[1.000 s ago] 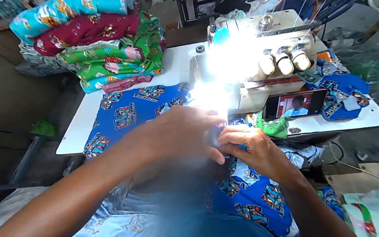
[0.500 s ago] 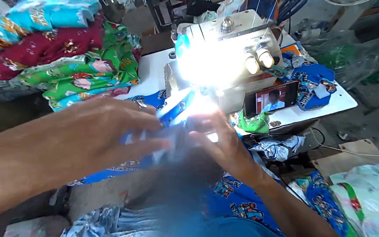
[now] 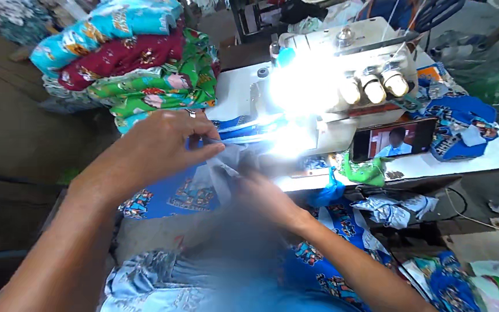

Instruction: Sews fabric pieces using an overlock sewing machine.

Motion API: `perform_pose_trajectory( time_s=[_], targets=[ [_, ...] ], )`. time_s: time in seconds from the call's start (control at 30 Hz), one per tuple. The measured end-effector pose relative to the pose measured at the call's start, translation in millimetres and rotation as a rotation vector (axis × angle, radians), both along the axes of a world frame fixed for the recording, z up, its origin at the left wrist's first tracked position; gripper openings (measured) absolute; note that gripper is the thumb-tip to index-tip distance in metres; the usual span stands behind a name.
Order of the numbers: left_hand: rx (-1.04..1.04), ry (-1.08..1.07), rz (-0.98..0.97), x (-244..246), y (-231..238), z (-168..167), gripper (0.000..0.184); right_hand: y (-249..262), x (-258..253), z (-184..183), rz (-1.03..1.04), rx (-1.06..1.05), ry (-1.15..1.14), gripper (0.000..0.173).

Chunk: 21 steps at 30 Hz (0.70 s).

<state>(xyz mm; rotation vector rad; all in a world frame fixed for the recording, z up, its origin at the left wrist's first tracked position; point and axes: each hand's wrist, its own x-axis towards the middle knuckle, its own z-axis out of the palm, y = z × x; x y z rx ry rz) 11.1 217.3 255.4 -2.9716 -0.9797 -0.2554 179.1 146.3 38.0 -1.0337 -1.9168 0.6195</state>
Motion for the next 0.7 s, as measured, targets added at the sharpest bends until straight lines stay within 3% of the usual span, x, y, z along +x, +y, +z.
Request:
perform_pose_trajectory(
  time_s=[0.1,0.33,0.7],
  targets=[
    [-0.048,-0.058,0.043,-11,-3,-18,0.035,-2,26,3,0.007,0.069,0.024,0.021],
    [-0.048,-0.113,0.051,-5,-9,-29,0.035,5,65,60,-0.325,0.466,0.035,0.011],
    [0.002,-0.096,0.088,-3,-13,-33,0.035,26,66,68,-0.325,0.601,-0.091,0.011]
  ],
)
